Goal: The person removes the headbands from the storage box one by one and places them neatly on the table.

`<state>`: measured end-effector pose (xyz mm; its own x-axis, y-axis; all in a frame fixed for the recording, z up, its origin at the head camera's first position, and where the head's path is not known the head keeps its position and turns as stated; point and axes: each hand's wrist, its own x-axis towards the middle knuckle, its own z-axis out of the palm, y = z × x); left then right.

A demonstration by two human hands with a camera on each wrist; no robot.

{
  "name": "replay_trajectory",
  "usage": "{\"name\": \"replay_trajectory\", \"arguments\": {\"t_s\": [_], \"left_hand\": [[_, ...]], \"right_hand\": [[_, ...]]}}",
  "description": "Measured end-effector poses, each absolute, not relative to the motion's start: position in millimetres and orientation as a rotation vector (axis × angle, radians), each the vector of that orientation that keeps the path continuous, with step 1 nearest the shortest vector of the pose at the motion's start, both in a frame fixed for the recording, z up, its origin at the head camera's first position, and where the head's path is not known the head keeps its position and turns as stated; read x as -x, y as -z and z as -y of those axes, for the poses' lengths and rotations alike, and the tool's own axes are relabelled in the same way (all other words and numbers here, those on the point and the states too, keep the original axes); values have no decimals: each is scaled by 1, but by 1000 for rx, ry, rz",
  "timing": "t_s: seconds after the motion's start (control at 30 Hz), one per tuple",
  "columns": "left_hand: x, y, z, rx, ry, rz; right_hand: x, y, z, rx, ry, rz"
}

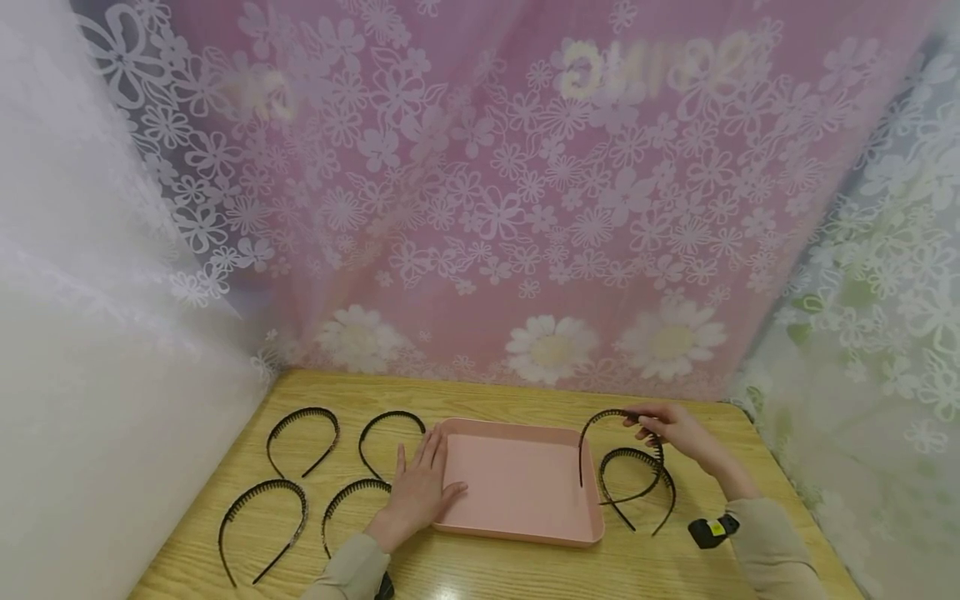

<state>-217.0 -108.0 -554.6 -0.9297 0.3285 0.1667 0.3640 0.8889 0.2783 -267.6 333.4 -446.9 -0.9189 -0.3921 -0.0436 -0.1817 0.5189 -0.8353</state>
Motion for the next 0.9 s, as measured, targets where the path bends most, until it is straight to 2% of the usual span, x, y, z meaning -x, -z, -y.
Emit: {"name": "replay_trajectory", "arguments": {"t_s": [0.9], "left_hand": [[216, 553, 107, 545, 473, 2924]], "right_hand": [[253, 453, -370, 384, 1328, -2650]]}}
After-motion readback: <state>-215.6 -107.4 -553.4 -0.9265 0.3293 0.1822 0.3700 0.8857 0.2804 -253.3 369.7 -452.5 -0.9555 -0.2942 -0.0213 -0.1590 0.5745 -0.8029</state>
